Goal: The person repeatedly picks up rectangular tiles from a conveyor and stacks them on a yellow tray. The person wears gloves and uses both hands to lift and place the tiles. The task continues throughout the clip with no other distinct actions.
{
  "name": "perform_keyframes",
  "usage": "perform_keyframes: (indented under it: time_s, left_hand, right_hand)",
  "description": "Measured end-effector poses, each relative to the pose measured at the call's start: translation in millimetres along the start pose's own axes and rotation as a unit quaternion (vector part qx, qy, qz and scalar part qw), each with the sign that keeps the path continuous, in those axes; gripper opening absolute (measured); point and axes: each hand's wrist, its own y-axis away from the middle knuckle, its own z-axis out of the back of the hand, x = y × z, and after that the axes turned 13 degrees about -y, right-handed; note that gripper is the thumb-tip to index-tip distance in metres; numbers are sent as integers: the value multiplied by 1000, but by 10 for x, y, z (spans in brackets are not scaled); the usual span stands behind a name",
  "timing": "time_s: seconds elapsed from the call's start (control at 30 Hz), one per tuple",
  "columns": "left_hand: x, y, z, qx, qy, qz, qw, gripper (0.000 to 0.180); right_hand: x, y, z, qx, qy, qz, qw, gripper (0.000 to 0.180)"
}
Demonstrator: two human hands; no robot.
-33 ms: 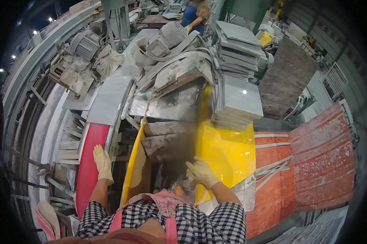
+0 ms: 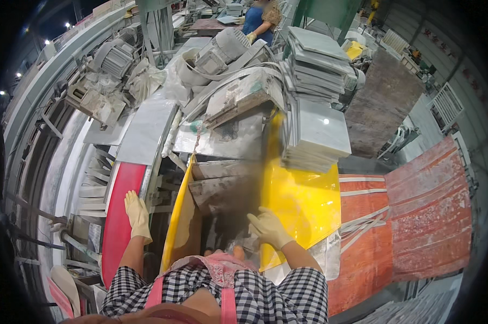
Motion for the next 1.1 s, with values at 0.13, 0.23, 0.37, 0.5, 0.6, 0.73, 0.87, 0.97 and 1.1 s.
perform_keyframes:
  time_s: [0.13,0.23,0.37,0.5,0.6,0.73,0.87,0.97,1.1]
  left_hand:
    - [-14,-13,-11,-4,-8,-1,1000,52]
    - [-20,-16,-3,6,-15,6,1000,53]
    - [-20,-1,4,9,-21,0,1000,54]
    - [-20,1,2,-4,-11,2,1000,53]
    - [-25,-7,9,-4,-12,-1,1000,54]
    - [-30,-13,44,14,-20,0,1000,54]
    - [-22,8,64,6,1,-1,1000,53]
    - [-16,7,43,5,15,-1,1000,54]
    - [-7,1,23,17,1,5,1000,56]
  right_hand:
    - [-21,-22,35,113,49,-17,992,26]
    - [-6,-31,58,138,43,-35,989,22]
    - [38,-45,58,98,58,-48,992,46]
    - [73,-83,105,141,49,-54,987,33]
    - [103,-118,146,139,44,-38,989,31]
    - [138,-117,137,30,-16,-11,999,26]
    - [88,-59,78,14,-26,-10,1000,26]
    - [32,-17,25,53,18,-40,998,27]
    - [9,-8,3,114,75,-23,990,30]
